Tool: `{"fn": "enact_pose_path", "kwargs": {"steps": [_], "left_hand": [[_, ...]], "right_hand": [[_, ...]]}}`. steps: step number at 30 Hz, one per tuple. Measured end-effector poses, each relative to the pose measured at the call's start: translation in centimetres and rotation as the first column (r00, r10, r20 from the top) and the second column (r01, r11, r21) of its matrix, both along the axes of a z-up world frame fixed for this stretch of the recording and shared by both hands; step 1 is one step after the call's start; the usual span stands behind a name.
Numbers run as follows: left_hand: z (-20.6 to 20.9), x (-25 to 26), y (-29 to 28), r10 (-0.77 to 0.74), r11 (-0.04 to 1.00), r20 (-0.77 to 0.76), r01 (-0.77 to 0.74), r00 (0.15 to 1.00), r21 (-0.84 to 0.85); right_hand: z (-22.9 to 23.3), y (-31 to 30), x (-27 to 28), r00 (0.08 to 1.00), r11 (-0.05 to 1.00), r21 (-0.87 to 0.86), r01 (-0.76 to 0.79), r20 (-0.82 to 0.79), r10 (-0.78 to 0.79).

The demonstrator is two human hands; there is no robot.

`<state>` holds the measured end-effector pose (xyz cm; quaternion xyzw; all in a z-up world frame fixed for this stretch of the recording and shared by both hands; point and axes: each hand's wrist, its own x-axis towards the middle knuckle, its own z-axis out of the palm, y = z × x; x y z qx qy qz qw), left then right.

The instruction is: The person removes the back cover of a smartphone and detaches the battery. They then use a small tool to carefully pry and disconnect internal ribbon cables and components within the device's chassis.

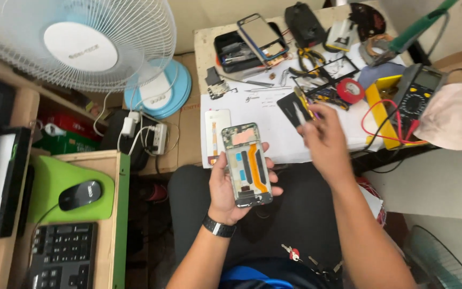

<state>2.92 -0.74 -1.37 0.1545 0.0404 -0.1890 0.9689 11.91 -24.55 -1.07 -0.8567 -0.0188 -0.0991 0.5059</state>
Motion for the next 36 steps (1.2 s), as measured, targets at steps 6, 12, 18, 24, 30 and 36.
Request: {"fn": "enact_pose_path", "kwargs": {"steps": [6, 12, 18, 24, 30, 36], "left_hand": [[-0.2, -0.4, -0.4, -0.034, 0.997, -0.066, 0.029, 0.997, -0.066], [-0.5, -0.7, -1.8, -0.120, 0.989, -0.094, 0.111, 0.988, -0.100], [2.8, -1.4, -2.2, -0.108, 0.994, -0.223, 0.097, 0.969, -0.057], [2.1, -1.6, -2.6, -0.073, 0.994, -0.295, 0.095, 0.953, 0.061], [1.7, -1.9, -2.7, -0.109, 0.994, -0.064, 0.110, 0.992, 0.010], [1.9, -2.0, -2.8, -0.104, 0.993, -0.068, 0.107, 0.992, 0.044]], "right_hand": [[-0.6, -2.7, -8.2, 0.960, 0.391, 0.902, -0.184, 0.079, 0.268], [0.2, -0.7, -10.9, 0.939, 0.539, 0.769, -0.343, 0.272, 0.209], [2.9, 2.7, -12.1, 0.923, 0.586, 0.714, -0.383, 0.273, 0.271], [3.9, 2.7, -13.4, 0.938, 0.767, 0.541, -0.345, 0.183, 0.293], [6.6, 3.2, -13.5, 0.777, 0.884, -0.056, -0.464, 0.453, 0.437], [5.4, 2.8, -13.5, 0.744, 0.872, -0.130, -0.472, 0.472, 0.473]]}}
